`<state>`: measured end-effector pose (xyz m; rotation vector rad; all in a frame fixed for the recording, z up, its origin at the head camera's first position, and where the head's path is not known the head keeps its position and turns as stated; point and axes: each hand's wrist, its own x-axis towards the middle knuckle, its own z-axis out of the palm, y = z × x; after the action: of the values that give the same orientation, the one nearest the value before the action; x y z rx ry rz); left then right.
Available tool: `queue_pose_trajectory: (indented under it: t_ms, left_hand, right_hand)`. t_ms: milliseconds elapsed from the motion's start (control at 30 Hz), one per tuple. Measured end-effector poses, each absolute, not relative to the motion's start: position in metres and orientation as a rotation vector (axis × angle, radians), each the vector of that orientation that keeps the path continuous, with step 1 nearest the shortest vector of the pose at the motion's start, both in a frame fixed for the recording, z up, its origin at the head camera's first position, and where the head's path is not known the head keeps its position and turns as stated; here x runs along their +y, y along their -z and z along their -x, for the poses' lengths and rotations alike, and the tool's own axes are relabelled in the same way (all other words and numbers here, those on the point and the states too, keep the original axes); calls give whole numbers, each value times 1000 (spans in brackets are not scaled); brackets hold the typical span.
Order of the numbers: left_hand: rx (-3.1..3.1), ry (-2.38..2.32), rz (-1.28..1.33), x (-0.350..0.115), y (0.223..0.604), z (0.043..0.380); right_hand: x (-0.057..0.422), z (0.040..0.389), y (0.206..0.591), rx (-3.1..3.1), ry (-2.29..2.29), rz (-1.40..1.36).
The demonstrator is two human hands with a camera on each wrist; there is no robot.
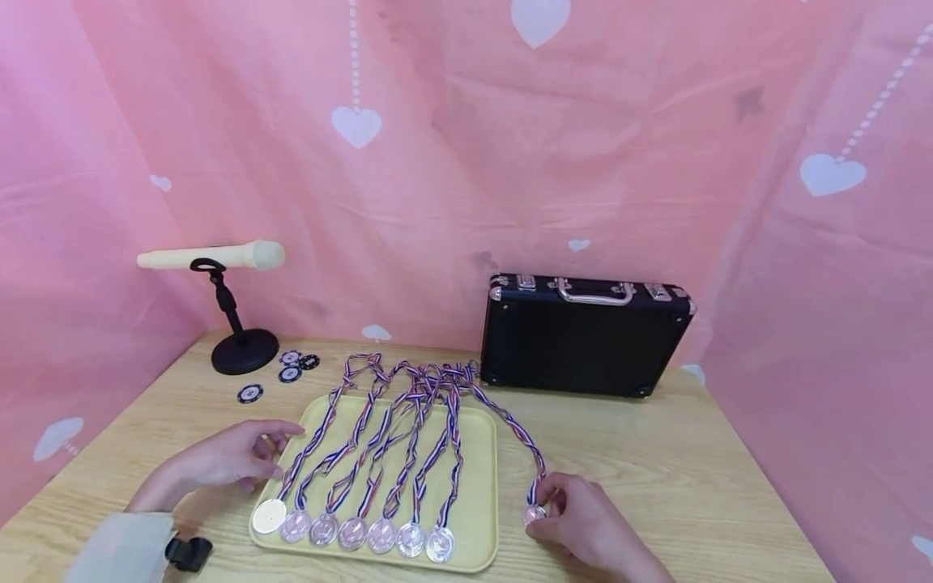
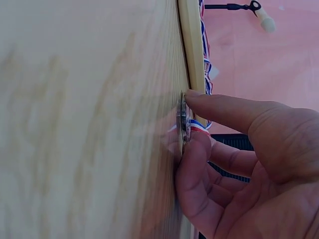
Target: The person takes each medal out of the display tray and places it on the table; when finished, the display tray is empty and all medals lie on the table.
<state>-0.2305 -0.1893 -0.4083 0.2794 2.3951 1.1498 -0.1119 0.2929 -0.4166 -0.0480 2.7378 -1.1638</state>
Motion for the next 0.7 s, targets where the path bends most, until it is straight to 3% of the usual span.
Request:
queue_pose_trajectory:
  t_ms: [500, 700]
  left_hand:
    - [2397, -1165, -347, -192, 405, 235]
    - [2383, -1175, -377, -191, 408, 231]
  right_hand:
    - [283, 116, 399, 2882, 953, -184]
    - [258, 111, 393, 2896, 1006, -82]
